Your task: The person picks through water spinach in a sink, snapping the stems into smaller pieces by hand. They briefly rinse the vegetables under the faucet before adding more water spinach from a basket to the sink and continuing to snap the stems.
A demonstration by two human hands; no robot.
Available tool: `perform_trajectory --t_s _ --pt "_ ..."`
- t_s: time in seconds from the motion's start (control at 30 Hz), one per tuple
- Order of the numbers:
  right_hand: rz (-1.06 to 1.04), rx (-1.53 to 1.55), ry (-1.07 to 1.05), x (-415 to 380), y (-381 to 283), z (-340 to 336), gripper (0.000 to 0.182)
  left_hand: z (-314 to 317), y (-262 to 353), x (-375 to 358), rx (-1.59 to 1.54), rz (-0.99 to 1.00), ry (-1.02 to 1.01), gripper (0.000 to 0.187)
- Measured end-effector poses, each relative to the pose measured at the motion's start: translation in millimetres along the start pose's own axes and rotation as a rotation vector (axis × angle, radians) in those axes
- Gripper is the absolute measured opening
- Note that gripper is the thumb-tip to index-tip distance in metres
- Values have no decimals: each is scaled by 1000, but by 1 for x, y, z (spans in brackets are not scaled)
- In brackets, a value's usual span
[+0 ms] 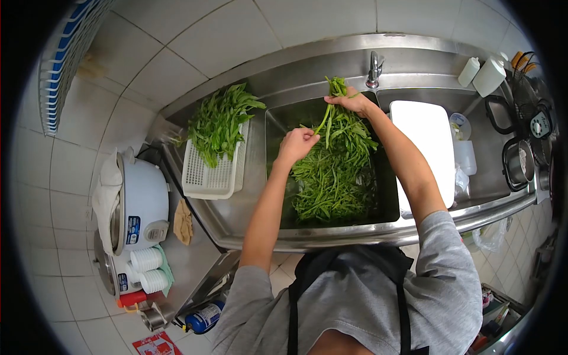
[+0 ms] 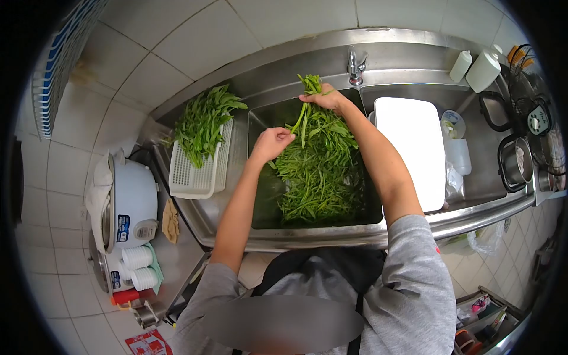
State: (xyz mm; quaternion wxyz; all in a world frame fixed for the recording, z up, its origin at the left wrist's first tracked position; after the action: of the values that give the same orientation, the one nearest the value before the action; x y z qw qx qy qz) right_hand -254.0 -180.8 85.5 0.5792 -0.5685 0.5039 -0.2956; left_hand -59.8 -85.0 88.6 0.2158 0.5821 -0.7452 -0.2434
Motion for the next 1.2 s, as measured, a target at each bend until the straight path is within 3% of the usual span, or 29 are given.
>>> perform_trajectory --t_s 0.1,0.23,0.3,0.53,0.77,0.87,0.9,1.0,1.13,1.17,1.2 --pt "-31 12 30 6 6 2 36 9 -3 6 -42 -5 -53 33" --pt "129 149 97 8 12 -6 33 7 -7 16 -285 -49 -200 27" --pt "162 219 33 2 7 -11 31 -3 -2 19 -389 -13 -255 25" --pt "161 460 13 0 -1 -17 27 -29 5 33 -451 -17 -357 28" --pt "147 697 -25 13 7 -14 25 -31 12 27 -627 -111 -245 27" --pt "35 552 98 5 -4 -8 25 -24 -10 22 -860 -349 91 28" --pt "4 566 151 1 -6 -8 24 -13 -37 25 -1055 -428 159 30" --pt "-46 450 184 -9 -15 -14 24 -10 -54 9 -1057 -503 241 28" --pt "-114 159 104 -19 -27 -8 23 -34 -15 10 -479 -252 188 44" --pt "-49 130 44 -22 -30 -5 24 -21 -25 25 -421 -56 164 54" --pt "-44 139 -9 -27 -32 -1 24 -19 -5 25 -360 114 171 48"
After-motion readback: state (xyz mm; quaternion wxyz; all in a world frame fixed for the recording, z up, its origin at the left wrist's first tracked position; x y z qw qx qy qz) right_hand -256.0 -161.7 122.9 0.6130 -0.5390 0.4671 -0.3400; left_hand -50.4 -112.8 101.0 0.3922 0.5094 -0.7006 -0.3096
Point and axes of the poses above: each hand's wrist, its own x-axis towards the middle knuckle, its own z-axis out of the palm, y = z × x, the point moved 3 cm from there along x, towards the middle knuckle, and after that the axes turned 4 degrees about z, right-handed, at the moved point
